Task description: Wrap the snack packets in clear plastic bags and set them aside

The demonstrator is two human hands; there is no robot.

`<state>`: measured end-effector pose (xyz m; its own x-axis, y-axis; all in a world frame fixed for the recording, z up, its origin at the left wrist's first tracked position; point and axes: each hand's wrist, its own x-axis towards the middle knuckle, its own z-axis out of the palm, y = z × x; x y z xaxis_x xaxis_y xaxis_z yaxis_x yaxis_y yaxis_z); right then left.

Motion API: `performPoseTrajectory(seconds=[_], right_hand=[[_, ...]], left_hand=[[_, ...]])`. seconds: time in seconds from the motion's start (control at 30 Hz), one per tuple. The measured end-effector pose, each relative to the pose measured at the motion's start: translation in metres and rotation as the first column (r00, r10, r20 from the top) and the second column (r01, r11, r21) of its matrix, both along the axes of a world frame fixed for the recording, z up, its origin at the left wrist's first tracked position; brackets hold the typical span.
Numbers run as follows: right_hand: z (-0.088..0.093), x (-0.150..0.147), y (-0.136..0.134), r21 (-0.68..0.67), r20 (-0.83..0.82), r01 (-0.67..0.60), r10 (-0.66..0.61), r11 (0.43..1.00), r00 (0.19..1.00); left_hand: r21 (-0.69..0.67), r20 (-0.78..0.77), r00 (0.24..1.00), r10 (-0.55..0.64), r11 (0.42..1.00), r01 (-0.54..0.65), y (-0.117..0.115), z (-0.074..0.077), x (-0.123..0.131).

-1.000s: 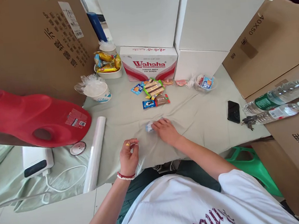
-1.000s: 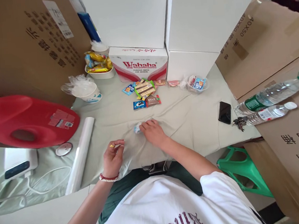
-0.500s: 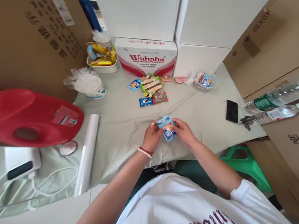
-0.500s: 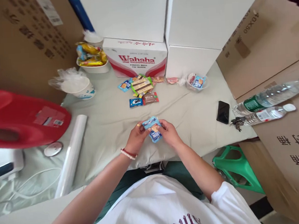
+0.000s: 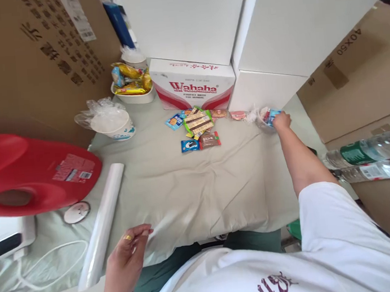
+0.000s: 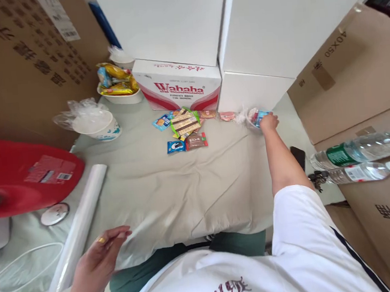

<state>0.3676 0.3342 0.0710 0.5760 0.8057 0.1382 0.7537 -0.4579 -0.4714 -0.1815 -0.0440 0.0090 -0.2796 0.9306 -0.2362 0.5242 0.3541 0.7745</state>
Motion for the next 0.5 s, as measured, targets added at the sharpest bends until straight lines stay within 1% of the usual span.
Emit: performPoseTrajectory(seconds=[0.03, 0.07, 0.1, 0.13, 0.17, 0.2, 0.23, 0.27, 0.3, 0.33, 0.37, 0.4, 0.43, 0.47, 0.5], right_hand=[[-0.002, -0.007, -0.001, -0.017, 0.028, 0.015, -0.014, 1.0, 0.999], [-0.004, -0.01, -0.003, -0.007, 0.046, 0.041, -0.041, 0.999, 0.998], [-0.005, -0.012, -0.007, 0.017, 0.122, 0.033, -0.035, 0.999, 0.992], [-0.007, -0.011, -0.011, 0.075, 0.175, 0.048, -0.06, 0.996, 0.983], [-0.01, -0.009, -0.017, 0.158, 0.184, 0.073, -0.102, 0.985, 0.978], [-0.015, -0.007, -0.027, 0.244, 0.183, 0.052, -0.099, 0.968, 0.978], [-0.02, -0.006, -0.041, 0.323, 0.221, -0.049, -0.025, 0.945, 0.975], [-0.026, -0.006, -0.06, 0.369, 0.281, -0.195, 0.091, 0.909, 0.955], [-0.032, -0.009, -0.086, 0.382, 0.341, -0.328, 0.198, 0.864, 0.919], [-0.039, -0.012, -0.116, 0.372, 0.383, -0.417, 0.272, 0.829, 0.883], [-0.045, -0.015, -0.149, 0.335, 0.404, -0.476, 0.332, 0.813, 0.852], [-0.05, -0.017, -0.183, 0.261, 0.405, -0.527, 0.404, 0.809, 0.821], [-0.055, -0.016, -0.215, 0.256, 0.4, -0.524, 0.404, 0.812, 0.822], [-0.059, -0.013, -0.245, 0.22, 0.371, -0.513, 0.415, 0.83, 0.831], [-0.063, -0.006, -0.27, 0.191, 0.318, -0.504, 0.433, 0.842, 0.843]], left_hand=[[0.098, -0.042, 0.999, 0.014, 0.995, -0.01, 0.006, 0.005, 0.002], [0.204, -0.069, 0.998, 0.015, 0.979, 0.0, 0.016, 0.01, 0.006], [0.292, -0.099, 0.995, 0.003, 0.956, 0.026, 0.03, 0.014, 0.01], [0.363, -0.136, 0.991, -0.004, 0.93, 0.053, 0.047, 0.018, 0.013], [0.409, -0.167, 0.986, 0.0, 0.91, 0.069, 0.067, 0.021, 0.016], [0.444, -0.188, 0.982, 0.01, 0.893, 0.076, 0.091, 0.023, 0.017], [0.474, -0.204, 0.979, 0.027, 0.877, 0.075, 0.117, 0.025, 0.016], [0.494, -0.218, 0.974, 0.054, 0.867, 0.063, 0.145, 0.026, 0.015], [0.508, -0.241, 0.965, 0.101, 0.861, 0.037, 0.173, 0.027, 0.012], [0.517, -0.276, 0.948, 0.161, 0.856, 0.005, 0.202, 0.028, 0.008], [0.517, -0.322, 0.922, 0.217, 0.855, -0.02, 0.23, 0.029, 0.003], [0.513, -0.366, 0.893, 0.262, 0.857, -0.041, 0.256, 0.03, -0.003], [0.495, -0.4, 0.871, 0.285, 0.867, -0.057, 0.28, 0.029, -0.01], [0.457, -0.417, 0.861, 0.291, 0.886, -0.079, 0.3, 0.028, -0.018], [0.396, -0.42, 0.865, 0.276, 0.913, -0.099, 0.317, 0.027, -0.025]])
